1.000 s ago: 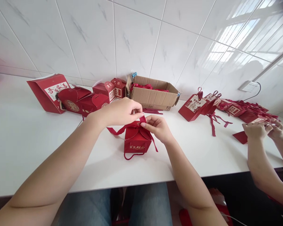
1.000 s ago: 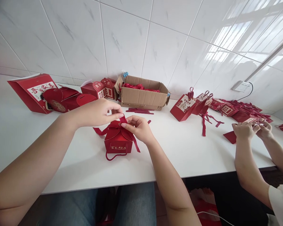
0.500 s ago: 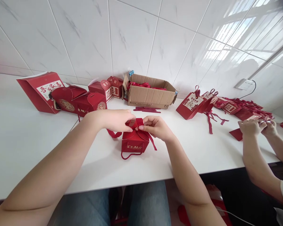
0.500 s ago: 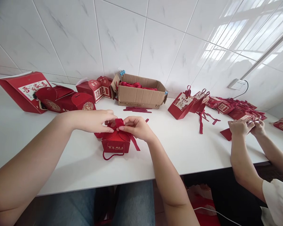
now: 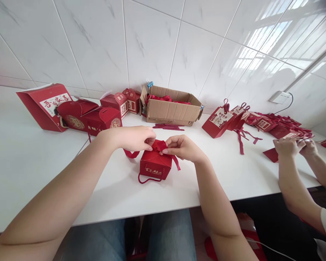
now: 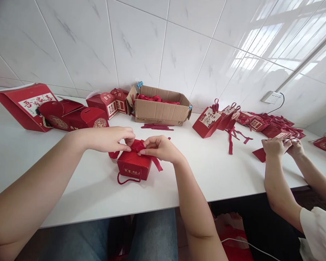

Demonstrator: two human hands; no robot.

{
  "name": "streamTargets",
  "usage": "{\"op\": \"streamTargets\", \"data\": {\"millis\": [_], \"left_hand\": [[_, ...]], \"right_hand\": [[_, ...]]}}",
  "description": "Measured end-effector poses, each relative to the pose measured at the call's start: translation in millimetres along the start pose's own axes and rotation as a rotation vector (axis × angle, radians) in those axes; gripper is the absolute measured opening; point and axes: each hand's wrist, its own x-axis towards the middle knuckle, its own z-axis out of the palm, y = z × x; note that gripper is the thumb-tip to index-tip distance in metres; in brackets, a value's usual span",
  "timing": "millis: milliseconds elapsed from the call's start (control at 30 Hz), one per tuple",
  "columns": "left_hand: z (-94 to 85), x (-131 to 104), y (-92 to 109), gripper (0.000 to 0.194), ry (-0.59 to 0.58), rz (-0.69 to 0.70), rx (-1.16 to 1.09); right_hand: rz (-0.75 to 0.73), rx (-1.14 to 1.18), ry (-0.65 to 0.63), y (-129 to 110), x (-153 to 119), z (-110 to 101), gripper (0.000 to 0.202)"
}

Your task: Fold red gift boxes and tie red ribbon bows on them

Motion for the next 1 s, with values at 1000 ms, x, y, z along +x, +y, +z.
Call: {"op": "streamTargets", "data": {"millis": [1000], "left_hand": [[12.0,19,-3,0.041,0.78,-0.155,-0.283]], "right_hand": [[-0.082,-0.137,0.23,1,3,28,0.032]]}}
